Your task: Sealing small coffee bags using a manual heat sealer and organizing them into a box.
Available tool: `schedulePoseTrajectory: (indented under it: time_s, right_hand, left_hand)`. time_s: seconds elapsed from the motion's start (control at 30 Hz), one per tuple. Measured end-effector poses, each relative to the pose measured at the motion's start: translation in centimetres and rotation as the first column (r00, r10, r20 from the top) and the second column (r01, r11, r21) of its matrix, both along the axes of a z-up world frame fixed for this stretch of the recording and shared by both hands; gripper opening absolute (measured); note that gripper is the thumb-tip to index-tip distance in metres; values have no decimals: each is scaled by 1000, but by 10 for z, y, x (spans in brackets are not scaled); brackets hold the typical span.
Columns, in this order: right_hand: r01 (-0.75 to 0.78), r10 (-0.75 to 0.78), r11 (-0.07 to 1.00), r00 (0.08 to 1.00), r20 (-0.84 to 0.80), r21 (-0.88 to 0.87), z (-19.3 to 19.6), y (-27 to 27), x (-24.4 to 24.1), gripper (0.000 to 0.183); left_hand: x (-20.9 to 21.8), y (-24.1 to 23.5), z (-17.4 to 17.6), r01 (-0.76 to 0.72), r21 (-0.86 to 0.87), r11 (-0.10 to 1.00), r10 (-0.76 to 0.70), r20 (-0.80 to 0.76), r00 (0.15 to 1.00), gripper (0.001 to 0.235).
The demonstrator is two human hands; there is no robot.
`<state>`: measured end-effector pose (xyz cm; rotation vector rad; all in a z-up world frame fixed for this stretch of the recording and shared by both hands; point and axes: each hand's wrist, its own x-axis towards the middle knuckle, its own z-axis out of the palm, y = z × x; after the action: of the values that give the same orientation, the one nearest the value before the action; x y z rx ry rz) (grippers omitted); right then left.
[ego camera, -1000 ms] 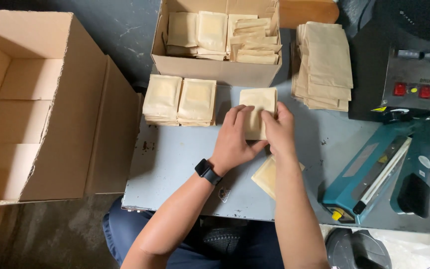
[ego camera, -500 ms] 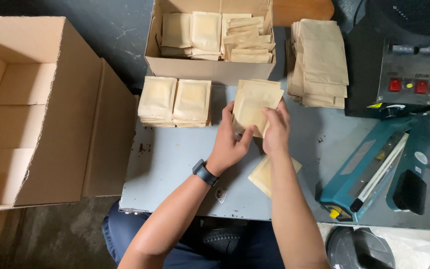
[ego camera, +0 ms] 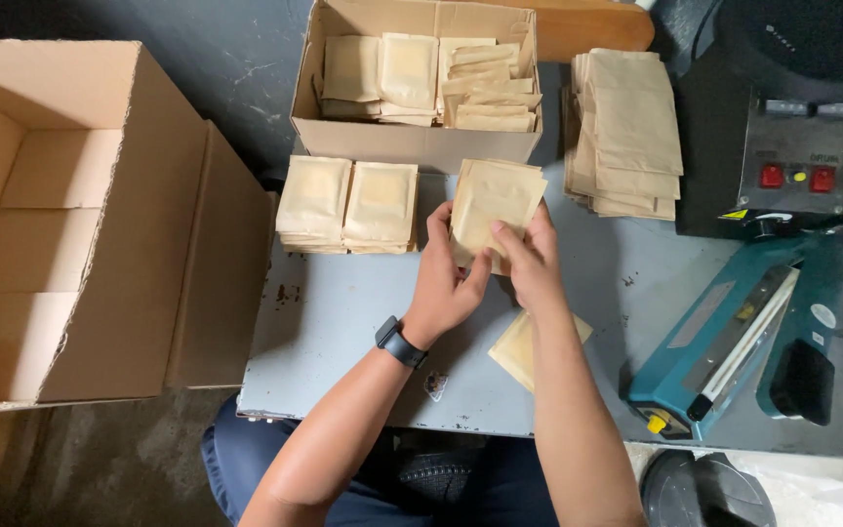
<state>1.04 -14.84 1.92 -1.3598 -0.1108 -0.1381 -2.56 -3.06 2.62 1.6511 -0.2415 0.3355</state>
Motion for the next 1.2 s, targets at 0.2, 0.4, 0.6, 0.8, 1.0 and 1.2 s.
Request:
schedulePoseTrajectory:
  time_s: [0.2, 0.4, 0.6, 0.8, 1.0, 1.2]
  right_hand:
    - [105, -104, 994, 993, -52, 18, -45, -8, 25, 38]
    - [139, -211, 900, 968, -136, -414, -30, 8, 21, 43]
    - [67, -208, 841, 956, -206, -536, -15, 35, 24, 58]
    - [21, -190, 790, 958, -213, -613, -35, 40, 47, 62]
    - [68, -214, 695, 970, -116, -715, -25, 41, 50, 68]
    - [28, -147, 598, 986, -76, -801, -24, 40, 44, 88]
  left_hand:
    - [11, 14, -4, -341, 170, 924, 272, 334, 903, 70]
    - [23, 54, 0, -647, 124, 753, 495, 541, 680, 62]
    - [30, 68, 1, -725, 70, 685, 578, 554, 600, 62]
    - [30, 66, 2, -706, 48, 707, 564, 563, 604, 60]
    - [31, 69, 3, -710, 32, 703, 584, 544, 602, 59]
    - [30, 68, 2, -700, 58, 712, 582, 509, 634, 62]
